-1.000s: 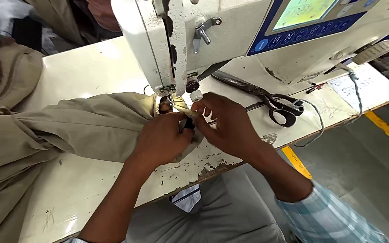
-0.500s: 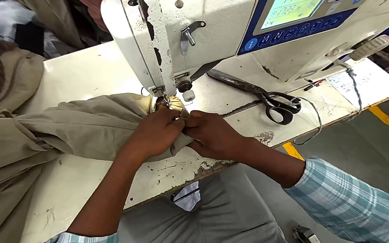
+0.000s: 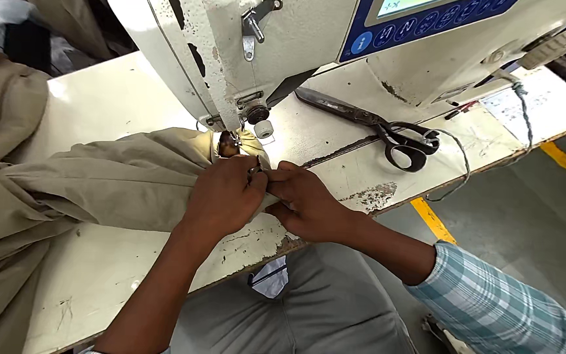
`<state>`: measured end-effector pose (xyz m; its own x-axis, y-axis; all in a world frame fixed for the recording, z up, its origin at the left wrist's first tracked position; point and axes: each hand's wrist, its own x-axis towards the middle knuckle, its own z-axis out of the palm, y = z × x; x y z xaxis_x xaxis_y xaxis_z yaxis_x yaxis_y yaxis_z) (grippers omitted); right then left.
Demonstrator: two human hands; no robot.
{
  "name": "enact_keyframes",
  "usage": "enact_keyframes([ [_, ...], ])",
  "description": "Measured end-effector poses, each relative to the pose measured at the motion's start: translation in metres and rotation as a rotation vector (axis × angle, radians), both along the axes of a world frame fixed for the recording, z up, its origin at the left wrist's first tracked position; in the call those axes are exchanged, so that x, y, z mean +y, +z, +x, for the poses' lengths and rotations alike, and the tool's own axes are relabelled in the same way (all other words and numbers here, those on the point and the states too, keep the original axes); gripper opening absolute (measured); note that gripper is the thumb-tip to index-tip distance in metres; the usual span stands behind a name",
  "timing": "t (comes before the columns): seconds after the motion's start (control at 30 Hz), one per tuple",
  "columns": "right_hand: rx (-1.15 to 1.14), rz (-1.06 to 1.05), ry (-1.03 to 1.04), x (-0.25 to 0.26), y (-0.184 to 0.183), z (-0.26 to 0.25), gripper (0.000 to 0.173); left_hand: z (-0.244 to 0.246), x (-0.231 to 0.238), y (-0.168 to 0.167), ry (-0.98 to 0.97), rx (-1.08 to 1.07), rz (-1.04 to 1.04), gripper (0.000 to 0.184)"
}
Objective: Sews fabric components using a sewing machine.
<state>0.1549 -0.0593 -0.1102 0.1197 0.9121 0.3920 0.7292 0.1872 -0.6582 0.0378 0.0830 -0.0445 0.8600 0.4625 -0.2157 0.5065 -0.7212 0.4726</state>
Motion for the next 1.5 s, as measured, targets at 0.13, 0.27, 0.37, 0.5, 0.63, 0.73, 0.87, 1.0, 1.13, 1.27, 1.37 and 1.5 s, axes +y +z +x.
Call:
enact_keyframes([
  [0.13, 0.050, 0.009, 0.040, 0.001, -0.003, 0.005, 0.013, 0.001, -0.005, -0.003, 0.001, 0.002, 0.042, 0.032],
  [0.27, 0.046, -0.004, 0.048, 0.001, -0.003, 0.007, 0.011, -0.006, -0.016, -0.002, 0.001, -0.062, 0.180, 0.034],
  [0.37, 0.014, 0.014, 0.040, -0.001, -0.003, 0.006, 0.010, -0.023, -0.028, 0.001, 0.167, -0.196, 0.254, 0.034],
  [0.5, -0.028, -0.015, 0.024, -0.002, -0.003, 0.004, 0.010, -0.027, -0.029, 0.003, 0.205, -0.172, 0.264, 0.023],
  [0.63, 0.013, 0.017, 0.052, -0.001, -0.005, 0.007, 0.011, -0.018, -0.029, 0.006, 0.181, -0.151, 0.244, 0.015],
  [0.73, 0.040, 0.017, 0.061, -0.002, -0.004, 0.009, 0.011, -0.016, -0.027, 0.004, 0.159, -0.172, 0.225, 0.013],
  [0.87, 0.056, 0.027, 0.081, -0.002, -0.005, 0.009, 0.010, -0.017, -0.019, -0.001, 0.011, -0.193, 0.223, 0.021],
  [1.0, 0.050, 0.042, 0.078, -0.003, -0.004, 0.009, 0.011, -0.021, -0.006, 0.001, -0.155, -0.163, 0.123, 0.035],
  [1.13, 0.090, 0.054, 0.099, -0.004, -0.004, 0.008, 0.015, -0.028, -0.004, 0.004, -0.224, -0.071, 0.077, 0.042],
  [1.27, 0.106, -0.026, 0.001, -0.019, 0.016, 0.003, 0.012, -0.030, -0.006, -0.002, -0.258, -0.117, 0.140, 0.045],
  [1.37, 0.237, -0.046, -0.258, -0.031, 0.022, -0.011, 0.031, -0.031, -0.008, -0.004, -0.269, -0.126, 0.142, 0.045],
  [1.5, 0.137, -0.127, -0.528, -0.016, 0.024, -0.013, 0.048, -0.032, -0.009, -0.008, -0.285, -0.149, 0.171, 0.039],
])
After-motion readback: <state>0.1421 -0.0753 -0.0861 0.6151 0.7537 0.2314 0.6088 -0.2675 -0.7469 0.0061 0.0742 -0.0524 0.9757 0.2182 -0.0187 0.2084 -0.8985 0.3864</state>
